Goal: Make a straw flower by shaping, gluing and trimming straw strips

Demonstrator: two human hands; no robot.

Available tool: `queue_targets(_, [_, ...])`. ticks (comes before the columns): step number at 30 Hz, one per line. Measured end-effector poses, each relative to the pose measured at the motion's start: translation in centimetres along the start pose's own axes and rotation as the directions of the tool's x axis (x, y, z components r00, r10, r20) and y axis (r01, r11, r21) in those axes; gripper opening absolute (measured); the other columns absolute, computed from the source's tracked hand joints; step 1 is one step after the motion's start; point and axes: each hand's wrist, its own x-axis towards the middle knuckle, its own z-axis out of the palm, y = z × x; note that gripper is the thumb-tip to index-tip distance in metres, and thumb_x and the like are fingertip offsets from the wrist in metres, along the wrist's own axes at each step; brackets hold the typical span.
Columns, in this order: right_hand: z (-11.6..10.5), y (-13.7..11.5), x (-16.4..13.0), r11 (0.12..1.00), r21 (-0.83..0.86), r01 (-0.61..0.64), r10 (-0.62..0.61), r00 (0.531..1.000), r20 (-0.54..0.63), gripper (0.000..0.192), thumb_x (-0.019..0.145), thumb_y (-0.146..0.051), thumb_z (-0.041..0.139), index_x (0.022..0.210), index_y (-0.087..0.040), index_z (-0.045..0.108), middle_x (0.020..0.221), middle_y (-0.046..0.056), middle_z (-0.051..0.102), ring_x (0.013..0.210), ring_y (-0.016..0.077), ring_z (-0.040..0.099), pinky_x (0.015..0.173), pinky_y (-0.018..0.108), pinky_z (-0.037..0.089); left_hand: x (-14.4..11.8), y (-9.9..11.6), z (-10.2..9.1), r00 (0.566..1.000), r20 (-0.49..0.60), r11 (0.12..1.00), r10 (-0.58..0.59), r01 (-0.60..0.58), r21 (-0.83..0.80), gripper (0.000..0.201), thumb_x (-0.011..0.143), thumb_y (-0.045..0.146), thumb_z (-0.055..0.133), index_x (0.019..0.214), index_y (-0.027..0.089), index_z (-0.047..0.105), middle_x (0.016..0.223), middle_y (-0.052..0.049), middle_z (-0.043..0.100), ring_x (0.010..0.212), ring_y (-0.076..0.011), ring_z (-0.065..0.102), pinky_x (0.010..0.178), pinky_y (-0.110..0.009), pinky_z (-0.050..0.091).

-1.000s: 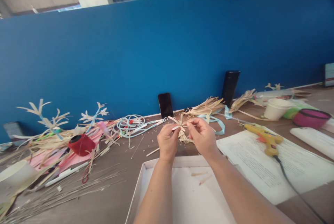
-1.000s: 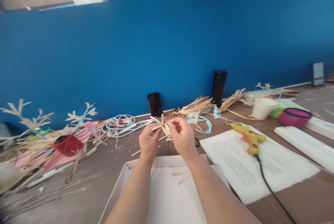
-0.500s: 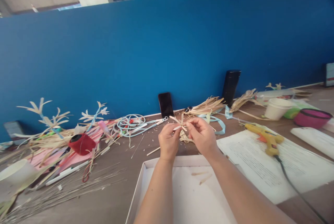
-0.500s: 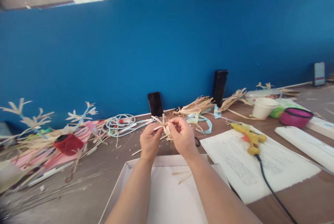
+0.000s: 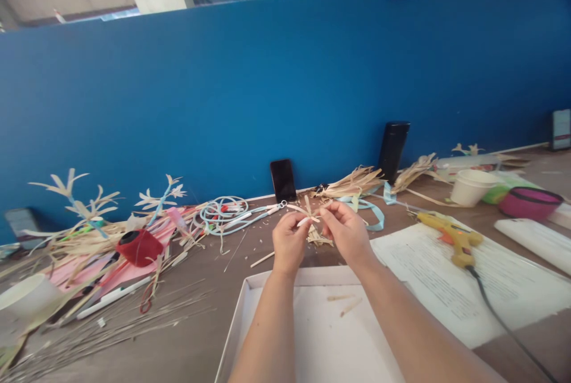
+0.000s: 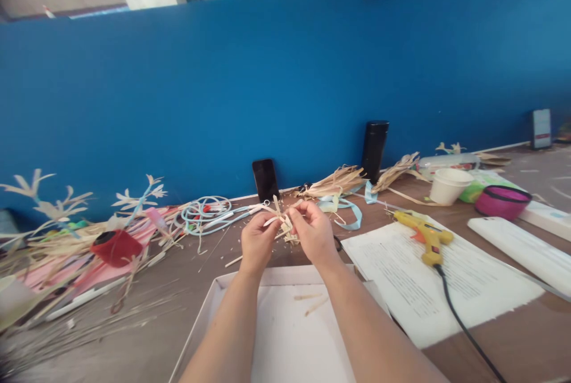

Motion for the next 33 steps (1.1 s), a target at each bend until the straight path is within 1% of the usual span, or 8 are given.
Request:
queue_targets(4, [0.0, 0.2, 0.1, 0.998, 0.016, -0.065, 0.065, 0.998, -0.011, 0.031, 0.075, -0.047, 0.060, 0.085, -0.018, 0.059, 0.046, -0.004, 0.053, 0.040, 0.0095, 0.044, 0.040, 0.020, 0.034, 0.0, -0.5, 0.1, 0.990, 0.028, 0.980, -0.140, 0.142, -0.137, 0.017, 0.071, 0.032, 0.066, 0.073, 0.015, 0.066, 0.071, -0.001, 0.061, 0.069, -0.0120, 0.055, 0.064, -0.022, 0.043])
queue_targets(11, [0.2, 0.6, 0.4, 0.994, 0.073, -0.087, 0.090, 0.995, -0.039, 0.032, 0.069, -0.047, 0.065, 0.082, -0.018, 0.059, 0.075, 0.003, 0.067, 0.045, 0.0087, 0.049, 0.038, 0.020, 0.035, 0.2, -0.6, 0.2, 0.955, 0.079, 0.889, -0.284, 0.294, -0.351, 0.026, 0.063, 0.037, 0.072, 0.072, 0.013, 0.065, 0.067, 0.000, 0.060, 0.062, -0.0105, 0.054, 0.060, -0.022, 0.044])
queue_targets(16, [0.1, 1.3, 0.5, 0.995, 0.029, -0.099, 0.100, 0.994, -0.047, 0.032, 0.070, -0.046, 0.064, 0.083, -0.018, 0.061, 0.065, 0.002, 0.065, 0.042, 0.0086, 0.047, 0.036, 0.019, 0.034, 0.3, -1.0, 0.0, 0.929, 0.106, 0.859, -0.354, 0.368, -0.355, 0.029, 0.061, 0.039, 0.072, 0.072, 0.013, 0.066, 0.064, 0.000, 0.061, 0.059, -0.0102, 0.055, 0.061, -0.023, 0.044])
queue_targets(20, [0.1, 1.6, 1.0, 0.990, 0.081, -0.115, 0.125, 0.982, -0.140, 0.030, 0.066, -0.041, 0.067, 0.083, -0.018, 0.060, 0.079, 0.005, 0.068, 0.043, 0.0078, 0.049, 0.034, 0.018, 0.034, 0.3, -1.6, -0.1, 0.913, 0.107, 0.853, -0.393, 0.405, -0.329, 0.030, 0.061, 0.040, 0.071, 0.072, 0.013, 0.066, 0.063, 0.000, 0.061, 0.057, -0.0098, 0.054, 0.060, -0.022, 0.044])
queue_targets(25, [-0.5, -1.6, 0.5, 0.986, 0.156, -0.067, 0.102, 0.968, -0.230, 0.027, 0.066, -0.035, 0.066, 0.085, -0.018, 0.058, 0.079, 0.003, 0.066, 0.044, 0.0074, 0.048, 0.035, 0.018, 0.034, 0.2, -2.3, 0.3, 0.893, 0.129, 0.852, -0.430, 0.449, -0.268, 0.030, 0.060, 0.040, 0.071, 0.071, 0.013, 0.066, 0.061, 0.000, 0.061, 0.055, -0.0097, 0.053, 0.057, -0.021, 0.042])
queue_targets(29, [-4.2, -5.1, -1.8, 0.995, -0.094, -0.042, 0.025, 0.985, -0.168, 0.028, 0.069, -0.037, 0.065, 0.090, -0.020, 0.059, 0.072, 0.001, 0.064, 0.043, 0.0082, 0.048, 0.036, 0.019, 0.035, 0.1, -2.8, 0.5, 0.891, 0.112, 0.856, -0.441, 0.455, -0.248, 0.030, 0.059, 0.040, 0.071, 0.073, 0.014, 0.066, 0.061, 0.002, 0.061, 0.055, -0.0092, 0.053, 0.059, -0.020, 0.042])
queue_targets(31, [-8.1, -5.9, -3.0, 0.955, -0.292, -0.044, -0.029, 0.971, -0.239, 0.029, 0.069, -0.038, 0.066, 0.090, -0.020, 0.061, 0.063, -0.001, 0.061, 0.044, 0.0095, 0.049, 0.037, 0.020, 0.035, 0.0, -2.9, 0.5, 0.893, 0.127, 0.854, -0.432, 0.451, -0.259, 0.030, 0.060, 0.041, 0.071, 0.073, 0.014, 0.066, 0.063, 0.001, 0.062, 0.058, -0.0099, 0.054, 0.060, -0.020, 0.042])
queue_targets(33, [-12.9, -5.8, -3.8, 0.911, -0.392, -0.132, -0.026, 0.927, -0.373, 0.031, 0.068, -0.040, 0.066, 0.090, -0.019, 0.062, 0.056, -0.002, 0.057, 0.044, 0.0105, 0.047, 0.038, 0.021, 0.035, -0.1, -2.9, 0.4, 0.900, 0.125, 0.864, -0.417, 0.435, -0.252, 0.029, 0.061, 0.041, 0.070, 0.072, 0.014, 0.066, 0.062, 0.001, 0.061, 0.058, -0.0101, 0.054, 0.060, -0.020, 0.041])
